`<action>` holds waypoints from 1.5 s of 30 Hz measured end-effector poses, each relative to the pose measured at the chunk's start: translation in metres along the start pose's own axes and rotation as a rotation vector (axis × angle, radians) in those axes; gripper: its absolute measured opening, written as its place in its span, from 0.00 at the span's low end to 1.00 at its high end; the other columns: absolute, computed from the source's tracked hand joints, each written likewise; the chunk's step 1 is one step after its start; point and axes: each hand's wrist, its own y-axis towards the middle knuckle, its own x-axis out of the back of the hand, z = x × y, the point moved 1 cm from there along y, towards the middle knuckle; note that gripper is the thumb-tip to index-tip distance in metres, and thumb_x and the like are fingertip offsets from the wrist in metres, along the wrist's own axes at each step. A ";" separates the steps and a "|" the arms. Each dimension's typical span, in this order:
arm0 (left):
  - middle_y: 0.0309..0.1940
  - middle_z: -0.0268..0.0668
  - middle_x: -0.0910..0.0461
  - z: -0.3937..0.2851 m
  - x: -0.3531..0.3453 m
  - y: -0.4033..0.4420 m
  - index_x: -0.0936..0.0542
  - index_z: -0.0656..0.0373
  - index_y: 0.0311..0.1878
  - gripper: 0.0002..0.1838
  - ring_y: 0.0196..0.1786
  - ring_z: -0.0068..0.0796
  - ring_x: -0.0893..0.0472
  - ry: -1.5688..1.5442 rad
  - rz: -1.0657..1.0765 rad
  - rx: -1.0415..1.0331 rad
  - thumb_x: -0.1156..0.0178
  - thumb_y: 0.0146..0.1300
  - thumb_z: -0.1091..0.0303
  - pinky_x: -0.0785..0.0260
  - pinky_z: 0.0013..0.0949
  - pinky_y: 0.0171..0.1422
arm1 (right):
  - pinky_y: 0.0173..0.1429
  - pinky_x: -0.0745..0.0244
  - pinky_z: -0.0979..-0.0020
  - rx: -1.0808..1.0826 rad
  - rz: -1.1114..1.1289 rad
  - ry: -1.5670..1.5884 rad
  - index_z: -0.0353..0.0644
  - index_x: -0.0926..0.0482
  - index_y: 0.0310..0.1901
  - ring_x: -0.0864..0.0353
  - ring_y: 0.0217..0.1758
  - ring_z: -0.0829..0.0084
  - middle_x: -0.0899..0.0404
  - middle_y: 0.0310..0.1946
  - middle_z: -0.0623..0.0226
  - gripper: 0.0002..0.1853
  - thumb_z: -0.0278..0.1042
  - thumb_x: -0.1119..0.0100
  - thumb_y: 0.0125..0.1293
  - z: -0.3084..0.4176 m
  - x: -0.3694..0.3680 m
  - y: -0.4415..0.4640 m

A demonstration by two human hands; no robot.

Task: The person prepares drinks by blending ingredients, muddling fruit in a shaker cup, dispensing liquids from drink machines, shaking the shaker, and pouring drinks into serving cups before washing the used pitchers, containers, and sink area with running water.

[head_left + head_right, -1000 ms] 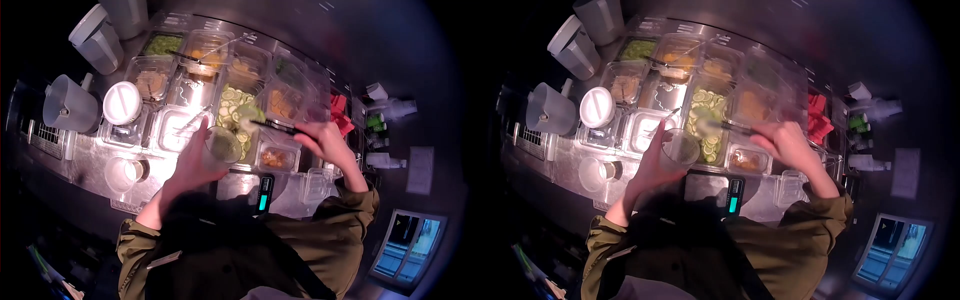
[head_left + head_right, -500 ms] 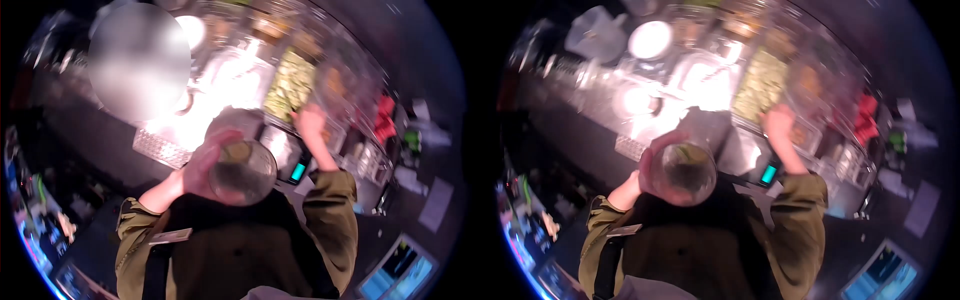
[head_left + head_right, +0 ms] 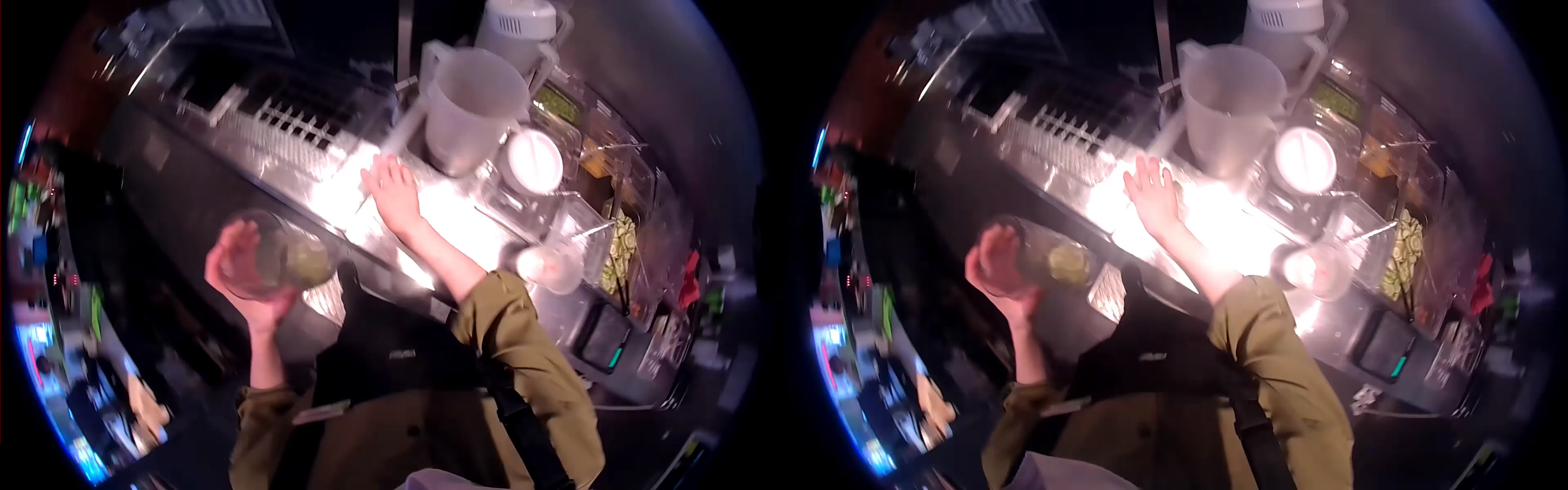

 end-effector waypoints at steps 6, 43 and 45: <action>0.57 0.49 0.41 0.105 0.028 0.071 0.48 0.53 0.58 0.51 0.59 0.43 0.37 -0.152 0.279 0.043 0.25 0.29 0.66 0.44 0.45 0.62 | 0.66 0.46 0.56 0.513 0.305 0.101 0.45 0.32 0.23 0.31 0.34 0.69 0.36 0.21 0.70 0.05 0.31 0.46 0.45 0.007 0.028 0.071; 0.45 0.41 0.25 0.098 -0.050 0.173 0.24 0.61 0.44 0.31 0.52 0.40 0.27 -0.001 1.074 -0.267 0.33 0.31 0.59 0.37 0.39 0.59 | 0.42 0.31 0.76 -0.296 -0.418 1.268 0.36 0.33 0.46 0.27 0.39 0.74 0.29 0.39 0.63 0.17 0.28 0.43 0.55 0.071 0.190 0.139; 0.46 0.39 0.25 0.093 -0.049 0.172 0.24 0.60 0.44 0.29 0.53 0.37 0.28 -0.042 1.097 -0.245 0.35 0.34 0.60 0.39 0.37 0.61 | 0.41 0.31 0.77 -0.308 -0.448 1.305 0.37 0.32 0.46 0.28 0.38 0.74 0.28 0.38 0.63 0.17 0.27 0.42 0.54 0.071 0.165 0.134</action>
